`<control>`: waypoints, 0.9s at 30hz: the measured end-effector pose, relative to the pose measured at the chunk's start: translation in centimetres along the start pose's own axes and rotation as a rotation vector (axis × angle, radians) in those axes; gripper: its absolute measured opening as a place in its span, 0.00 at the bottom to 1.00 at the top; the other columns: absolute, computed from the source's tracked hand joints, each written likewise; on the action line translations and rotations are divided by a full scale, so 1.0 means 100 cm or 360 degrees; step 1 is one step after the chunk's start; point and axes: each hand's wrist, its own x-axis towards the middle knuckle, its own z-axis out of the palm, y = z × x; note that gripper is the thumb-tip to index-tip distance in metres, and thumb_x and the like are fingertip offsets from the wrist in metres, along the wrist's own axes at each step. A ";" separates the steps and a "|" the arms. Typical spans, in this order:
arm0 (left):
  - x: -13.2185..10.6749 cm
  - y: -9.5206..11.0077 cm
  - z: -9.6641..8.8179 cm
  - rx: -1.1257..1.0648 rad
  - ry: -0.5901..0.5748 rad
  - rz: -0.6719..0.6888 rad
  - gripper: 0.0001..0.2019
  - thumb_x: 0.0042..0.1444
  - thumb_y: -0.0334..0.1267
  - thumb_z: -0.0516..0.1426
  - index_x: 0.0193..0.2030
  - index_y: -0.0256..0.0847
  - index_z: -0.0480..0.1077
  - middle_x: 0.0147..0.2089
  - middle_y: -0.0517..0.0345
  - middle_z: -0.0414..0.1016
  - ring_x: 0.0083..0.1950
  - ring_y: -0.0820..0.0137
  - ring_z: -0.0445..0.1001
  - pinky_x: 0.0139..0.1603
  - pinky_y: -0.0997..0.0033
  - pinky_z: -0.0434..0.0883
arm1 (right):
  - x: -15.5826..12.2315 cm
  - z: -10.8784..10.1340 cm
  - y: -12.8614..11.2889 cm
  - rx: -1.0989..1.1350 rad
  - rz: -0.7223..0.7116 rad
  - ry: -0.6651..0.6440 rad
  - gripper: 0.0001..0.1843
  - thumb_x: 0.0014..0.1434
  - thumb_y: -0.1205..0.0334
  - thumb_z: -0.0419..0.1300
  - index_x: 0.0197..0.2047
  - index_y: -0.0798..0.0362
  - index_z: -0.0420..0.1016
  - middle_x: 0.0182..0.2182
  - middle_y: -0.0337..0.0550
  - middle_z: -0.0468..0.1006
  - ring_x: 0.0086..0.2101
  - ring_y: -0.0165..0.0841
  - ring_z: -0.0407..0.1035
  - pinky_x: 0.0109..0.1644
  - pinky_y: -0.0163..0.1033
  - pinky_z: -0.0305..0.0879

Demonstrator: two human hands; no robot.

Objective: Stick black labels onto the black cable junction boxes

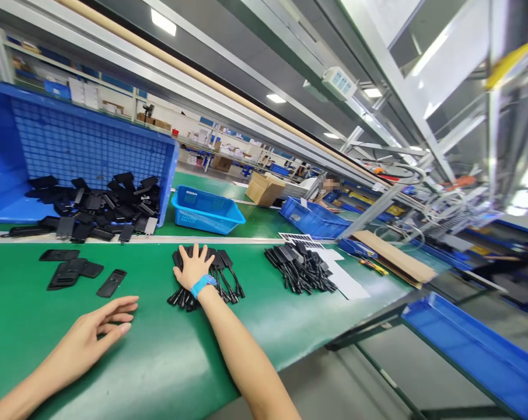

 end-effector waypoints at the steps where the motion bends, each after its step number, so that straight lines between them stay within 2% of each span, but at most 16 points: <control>1: -0.001 -0.001 -0.001 0.0019 -0.0015 -0.0013 0.30 0.49 0.62 0.60 0.55 0.49 0.75 0.53 0.49 0.80 0.51 0.54 0.80 0.48 0.63 0.79 | 0.001 0.003 0.012 -0.0010 -0.0006 0.0010 0.43 0.58 0.44 0.61 0.72 0.38 0.50 0.72 0.57 0.44 0.68 0.68 0.35 0.60 0.78 0.36; 7: -0.004 -0.001 -0.006 0.0136 -0.0085 -0.0107 0.31 0.47 0.65 0.60 0.53 0.50 0.76 0.54 0.51 0.80 0.52 0.55 0.80 0.49 0.67 0.78 | 0.004 0.011 0.101 -0.0142 0.0050 0.0023 0.42 0.60 0.41 0.60 0.72 0.36 0.48 0.72 0.52 0.44 0.68 0.60 0.34 0.63 0.69 0.39; 10: -0.005 -0.009 -0.008 0.0129 -0.0095 -0.0113 0.30 0.48 0.65 0.60 0.53 0.51 0.75 0.54 0.53 0.80 0.52 0.55 0.80 0.49 0.68 0.78 | 0.003 0.005 0.147 -0.0223 0.0089 -0.0031 0.40 0.61 0.42 0.59 0.72 0.34 0.48 0.73 0.48 0.43 0.69 0.56 0.34 0.64 0.66 0.41; 15: -0.005 -0.034 -0.012 0.0112 -0.0059 -0.0057 0.25 0.53 0.59 0.61 0.55 0.54 0.74 0.55 0.57 0.79 0.52 0.58 0.79 0.50 0.70 0.78 | -0.003 -0.015 0.208 -0.0253 0.0197 -0.0092 0.38 0.63 0.42 0.57 0.72 0.37 0.50 0.72 0.51 0.44 0.69 0.55 0.35 0.65 0.64 0.41; 18: -0.003 -0.041 -0.015 0.0140 -0.0136 -0.0055 0.25 0.52 0.57 0.62 0.56 0.55 0.73 0.56 0.57 0.79 0.53 0.58 0.79 0.51 0.70 0.77 | -0.007 -0.025 0.224 -0.0257 0.0232 -0.0119 0.42 0.61 0.40 0.58 0.73 0.37 0.47 0.73 0.50 0.43 0.69 0.53 0.35 0.67 0.62 0.39; 21: -0.002 -0.037 -0.015 0.0169 -0.0152 -0.0059 0.25 0.52 0.56 0.62 0.57 0.54 0.73 0.57 0.56 0.78 0.53 0.56 0.79 0.51 0.68 0.77 | -0.011 -0.029 0.224 -0.0270 0.0318 -0.0093 0.54 0.57 0.38 0.60 0.75 0.45 0.35 0.73 0.57 0.39 0.69 0.57 0.34 0.66 0.65 0.37; 24: -0.003 -0.027 -0.014 0.0178 -0.0128 -0.0049 0.26 0.52 0.57 0.62 0.56 0.52 0.74 0.56 0.53 0.78 0.51 0.56 0.80 0.49 0.68 0.78 | -0.022 -0.027 0.215 -0.0267 0.0610 -0.0003 0.65 0.54 0.35 0.62 0.75 0.54 0.25 0.71 0.67 0.40 0.68 0.60 0.37 0.64 0.65 0.41; 27: -0.004 -0.021 -0.011 0.0172 -0.0141 -0.0043 0.25 0.52 0.57 0.62 0.55 0.51 0.75 0.54 0.52 0.79 0.50 0.56 0.80 0.49 0.67 0.78 | -0.043 -0.024 0.209 -0.0218 0.0859 -0.0024 0.64 0.54 0.35 0.61 0.75 0.60 0.28 0.69 0.72 0.48 0.67 0.60 0.45 0.63 0.61 0.48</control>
